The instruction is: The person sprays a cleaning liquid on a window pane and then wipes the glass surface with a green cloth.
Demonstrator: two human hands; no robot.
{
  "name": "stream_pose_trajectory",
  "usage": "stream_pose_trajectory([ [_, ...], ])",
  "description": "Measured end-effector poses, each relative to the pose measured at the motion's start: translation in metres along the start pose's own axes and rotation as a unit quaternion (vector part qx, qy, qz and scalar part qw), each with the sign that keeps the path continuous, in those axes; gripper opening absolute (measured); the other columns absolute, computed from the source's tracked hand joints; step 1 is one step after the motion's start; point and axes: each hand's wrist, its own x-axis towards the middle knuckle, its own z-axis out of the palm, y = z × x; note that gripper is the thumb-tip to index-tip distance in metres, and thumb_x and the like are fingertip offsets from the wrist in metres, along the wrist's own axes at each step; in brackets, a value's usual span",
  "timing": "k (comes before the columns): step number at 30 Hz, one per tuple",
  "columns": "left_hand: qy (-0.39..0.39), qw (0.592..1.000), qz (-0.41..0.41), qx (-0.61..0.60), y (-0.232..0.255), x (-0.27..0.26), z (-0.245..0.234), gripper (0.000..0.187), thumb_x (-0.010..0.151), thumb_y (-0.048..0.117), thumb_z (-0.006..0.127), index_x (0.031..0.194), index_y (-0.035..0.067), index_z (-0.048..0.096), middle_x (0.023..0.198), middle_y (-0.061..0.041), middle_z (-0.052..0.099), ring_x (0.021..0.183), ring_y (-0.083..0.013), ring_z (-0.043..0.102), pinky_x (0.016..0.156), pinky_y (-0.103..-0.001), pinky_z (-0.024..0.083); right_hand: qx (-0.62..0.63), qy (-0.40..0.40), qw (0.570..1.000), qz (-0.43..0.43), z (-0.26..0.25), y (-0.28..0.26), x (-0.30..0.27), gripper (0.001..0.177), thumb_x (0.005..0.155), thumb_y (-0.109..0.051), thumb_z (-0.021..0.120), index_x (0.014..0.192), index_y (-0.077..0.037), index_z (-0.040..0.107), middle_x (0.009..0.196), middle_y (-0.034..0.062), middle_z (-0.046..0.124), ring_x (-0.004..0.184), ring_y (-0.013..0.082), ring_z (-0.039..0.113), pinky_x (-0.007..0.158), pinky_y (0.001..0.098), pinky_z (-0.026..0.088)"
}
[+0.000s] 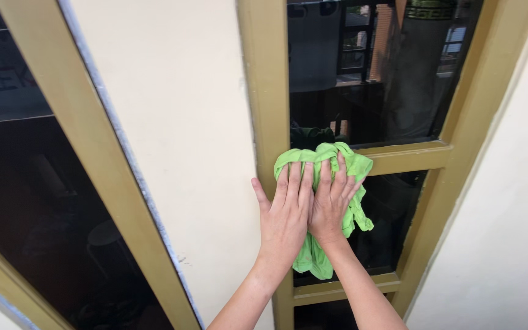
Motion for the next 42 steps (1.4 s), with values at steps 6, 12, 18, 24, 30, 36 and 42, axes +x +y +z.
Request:
stream_pose_trajectory([
  [6,-0.026,0.999,-0.01,-0.036,-0.028,-0.029,0.006,0.06,0.099,0.027,0.048,0.156,0.009,0.042,0.151,-0.011,0.047,0.146,-0.024,0.04,0.116,-0.073,-0.002,0.102,-0.024,0.994,0.021,0.005,-0.027,-0.03,0.059,0.104,-0.031,0.037,0.154,0.001,0.038,0.167,0.0251,0.023,0.151,0.0468,0.027,0.124,0.0661,0.006],
  [12,-0.091,0.995,0.014,-0.046,-0.01,-0.098,0.048,0.06,0.098,0.028,0.045,0.153,0.006,0.042,0.153,-0.014,0.044,0.145,-0.0272,0.037,0.118,-0.066,0.005,0.146,-0.071,0.986,0.025,0.025,-0.017,-0.112,0.057,0.105,-0.029,0.031,0.15,0.005,0.041,0.163,0.0279,0.03,0.152,0.0449,0.029,0.126,0.0628,0.007],
  [18,-0.139,0.983,0.025,-0.115,0.019,-0.199,0.108,0.061,0.095,0.026,0.045,0.152,0.004,0.043,0.149,-0.015,0.045,0.141,-0.0305,0.038,0.118,-0.064,0.011,0.087,-0.162,0.983,0.013,0.039,0.019,-0.221,0.059,0.102,-0.029,0.03,0.143,0.011,0.045,0.159,0.0294,0.035,0.146,0.0423,0.036,0.126,0.0613,0.01],
  [24,-0.074,0.989,0.017,-0.126,0.045,-0.272,0.144,0.059,0.097,0.028,0.045,0.151,0.005,0.044,0.151,-0.011,0.046,0.141,-0.0263,0.04,0.119,-0.064,0.012,0.047,-0.219,0.974,-0.023,0.034,0.038,-0.291,0.052,0.098,-0.03,0.038,0.127,0.01,0.054,0.153,0.0328,0.038,0.137,0.0475,0.042,0.123,0.0619,0.013],
  [30,-0.145,0.972,0.009,-0.186,0.031,-0.248,0.11,0.067,0.088,0.024,0.053,0.151,0.004,0.043,0.151,-0.011,0.045,0.142,-0.027,0.039,0.117,-0.066,0.009,0.042,-0.219,0.974,-0.034,0.008,0.017,-0.232,0.044,0.092,-0.026,0.044,0.114,0.009,0.059,0.144,0.0317,0.046,0.119,0.0423,0.055,0.122,0.0664,0.012],
  [36,-0.1,0.973,-0.013,-0.206,0.01,-0.128,0.058,0.071,0.086,0.025,0.059,0.151,0.001,0.042,0.152,-0.014,0.043,0.141,-0.0296,0.038,0.117,-0.068,0.007,0.034,-0.155,0.98,-0.12,-0.011,0.006,-0.088,0.034,0.086,-0.02,0.057,0.108,0.005,0.063,0.139,0.0261,0.055,0.107,0.0374,0.058,0.123,0.0681,0.016],
  [42,-0.053,0.988,-0.005,-0.148,0.028,-0.067,0.051,0.065,0.09,0.024,0.057,0.148,0.0,0.044,0.155,-0.012,0.043,0.143,-0.0272,0.04,0.12,-0.065,0.009,-0.01,-0.091,0.968,-0.232,-0.023,0.037,-0.027,0.034,0.088,-0.025,0.062,0.113,-0.003,0.067,0.134,0.0147,0.06,0.119,0.0361,0.061,0.123,0.0648,0.021],
])
